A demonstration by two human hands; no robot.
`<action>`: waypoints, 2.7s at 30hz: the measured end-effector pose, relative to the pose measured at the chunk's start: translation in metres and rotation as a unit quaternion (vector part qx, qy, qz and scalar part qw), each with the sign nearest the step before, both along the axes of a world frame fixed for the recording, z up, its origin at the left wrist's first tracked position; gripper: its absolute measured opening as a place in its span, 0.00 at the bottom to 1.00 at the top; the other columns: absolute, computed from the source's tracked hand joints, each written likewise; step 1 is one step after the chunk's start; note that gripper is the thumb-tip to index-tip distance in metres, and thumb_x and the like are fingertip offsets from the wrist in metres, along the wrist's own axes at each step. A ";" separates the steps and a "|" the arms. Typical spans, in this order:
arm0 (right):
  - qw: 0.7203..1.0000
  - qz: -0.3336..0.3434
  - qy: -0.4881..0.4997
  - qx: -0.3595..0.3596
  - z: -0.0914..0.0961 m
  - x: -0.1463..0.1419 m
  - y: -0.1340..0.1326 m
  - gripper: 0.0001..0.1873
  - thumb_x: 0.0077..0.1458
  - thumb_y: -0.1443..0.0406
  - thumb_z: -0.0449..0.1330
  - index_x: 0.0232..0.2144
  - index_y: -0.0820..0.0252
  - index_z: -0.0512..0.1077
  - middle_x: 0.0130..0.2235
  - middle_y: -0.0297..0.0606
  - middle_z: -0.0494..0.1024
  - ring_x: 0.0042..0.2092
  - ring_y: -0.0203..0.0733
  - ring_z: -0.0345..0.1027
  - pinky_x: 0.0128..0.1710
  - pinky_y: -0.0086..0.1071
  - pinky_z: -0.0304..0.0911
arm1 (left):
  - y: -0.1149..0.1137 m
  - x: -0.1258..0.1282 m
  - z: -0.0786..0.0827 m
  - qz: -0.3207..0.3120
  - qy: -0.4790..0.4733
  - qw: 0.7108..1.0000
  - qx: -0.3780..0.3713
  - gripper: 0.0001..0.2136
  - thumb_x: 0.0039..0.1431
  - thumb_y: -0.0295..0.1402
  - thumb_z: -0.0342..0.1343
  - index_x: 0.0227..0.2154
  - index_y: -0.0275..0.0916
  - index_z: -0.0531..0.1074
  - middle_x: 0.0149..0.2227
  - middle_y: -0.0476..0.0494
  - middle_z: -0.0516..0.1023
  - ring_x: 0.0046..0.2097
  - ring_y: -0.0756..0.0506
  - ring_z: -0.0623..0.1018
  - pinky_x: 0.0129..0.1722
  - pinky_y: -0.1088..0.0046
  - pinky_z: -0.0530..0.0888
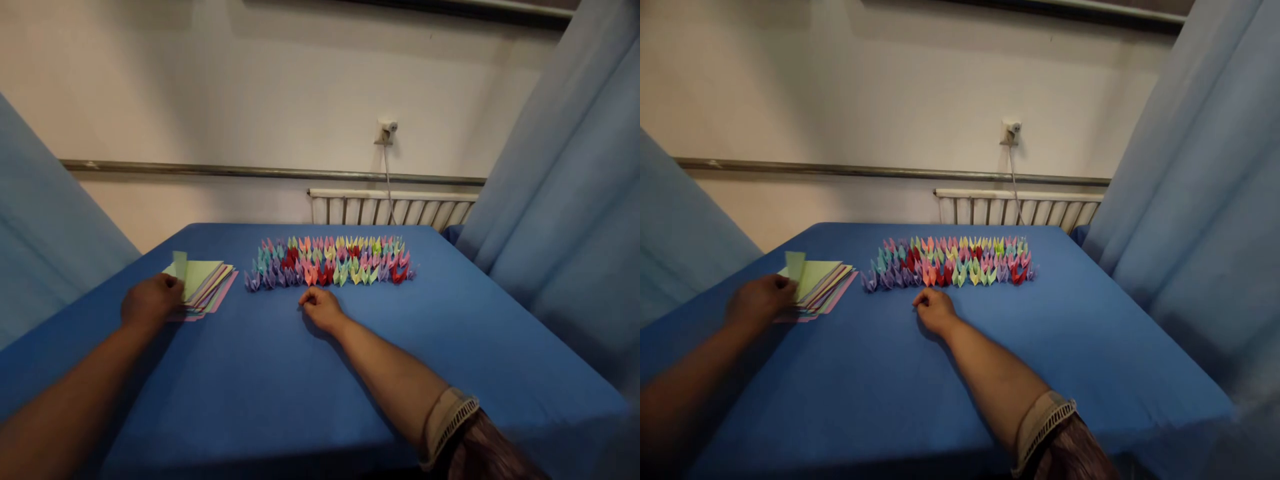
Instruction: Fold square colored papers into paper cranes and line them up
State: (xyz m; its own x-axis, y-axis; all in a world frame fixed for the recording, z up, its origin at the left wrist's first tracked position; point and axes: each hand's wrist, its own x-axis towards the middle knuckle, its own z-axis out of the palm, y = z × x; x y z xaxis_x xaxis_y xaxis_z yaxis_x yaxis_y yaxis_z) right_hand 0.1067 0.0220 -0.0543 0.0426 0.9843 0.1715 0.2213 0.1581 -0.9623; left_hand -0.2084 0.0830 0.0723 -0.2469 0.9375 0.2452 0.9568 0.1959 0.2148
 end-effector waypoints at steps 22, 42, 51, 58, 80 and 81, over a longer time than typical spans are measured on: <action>0.914 0.111 0.358 -0.157 0.033 0.076 -0.040 0.40 0.52 0.34 0.44 0.36 0.61 0.75 0.38 0.45 0.80 0.40 0.49 0.75 0.42 0.41 0.67 | -0.072 0.161 -0.063 -0.295 -0.610 0.695 -0.240 0.23 0.43 0.40 0.68 0.40 0.36 0.68 0.29 0.45 0.81 0.27 0.43 0.80 0.28 0.70 0.74; 0.985 0.066 0.042 -0.152 0.026 0.081 -0.042 0.10 0.46 0.63 0.63 0.25 0.58 0.65 0.19 0.25 0.68 0.18 0.29 0.58 0.17 0.23 0.52 | -0.070 0.154 -0.058 -0.328 -0.466 0.798 -0.195 0.20 0.48 0.44 0.62 0.41 0.37 0.69 0.27 0.49 0.78 0.27 0.46 0.77 0.25 0.73 0.70; 0.952 0.130 -0.012 -0.277 0.036 0.094 -0.057 0.08 0.49 0.72 0.62 0.28 0.59 0.65 0.19 0.26 0.71 0.18 0.30 0.63 0.16 0.22 0.58 | -0.075 0.152 -0.058 -0.473 -0.266 0.830 -0.127 0.23 0.54 0.40 0.59 0.52 0.39 0.68 0.51 0.38 0.75 0.50 0.38 0.75 0.50 0.59 0.71; 0.931 0.105 0.145 -0.317 0.041 0.101 -0.053 0.10 0.47 0.71 0.65 0.30 0.61 0.67 0.21 0.27 0.71 0.19 0.28 0.63 0.17 0.20 0.59 | -0.093 0.146 -0.046 -0.678 -0.119 0.719 -0.096 0.42 0.44 0.49 0.67 0.62 0.46 0.58 0.67 0.37 0.55 0.67 0.33 0.52 0.62 0.49 0.57; 0.952 0.074 -0.298 0.006 0.038 0.088 -0.056 0.13 0.50 0.59 0.64 0.34 0.60 0.69 0.38 0.37 0.72 0.39 0.41 0.66 0.40 0.34 0.61 | -0.058 0.160 -0.084 -0.481 -0.134 0.865 -0.042 0.14 0.57 0.41 0.55 0.40 0.38 0.75 0.44 0.41 0.78 0.51 0.39 0.72 0.53 0.61 0.67; 0.944 0.043 -0.326 -0.008 0.036 0.087 -0.055 0.11 0.51 0.60 0.64 0.34 0.60 0.69 0.37 0.37 0.72 0.38 0.40 0.66 0.40 0.34 0.61 | -0.058 0.160 -0.083 -0.469 -0.134 0.871 -0.047 0.13 0.57 0.41 0.55 0.39 0.38 0.75 0.43 0.41 0.78 0.49 0.39 0.73 0.52 0.60 0.68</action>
State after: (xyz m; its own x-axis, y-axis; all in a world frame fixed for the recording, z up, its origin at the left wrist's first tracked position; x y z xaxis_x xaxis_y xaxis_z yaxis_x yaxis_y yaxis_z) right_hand 0.1935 -0.0329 -0.0182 -0.1471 0.9820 0.1182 0.7542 0.1887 -0.6290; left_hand -0.0488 0.0248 -0.0109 0.6029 0.7700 0.2089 0.6223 -0.6177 0.4808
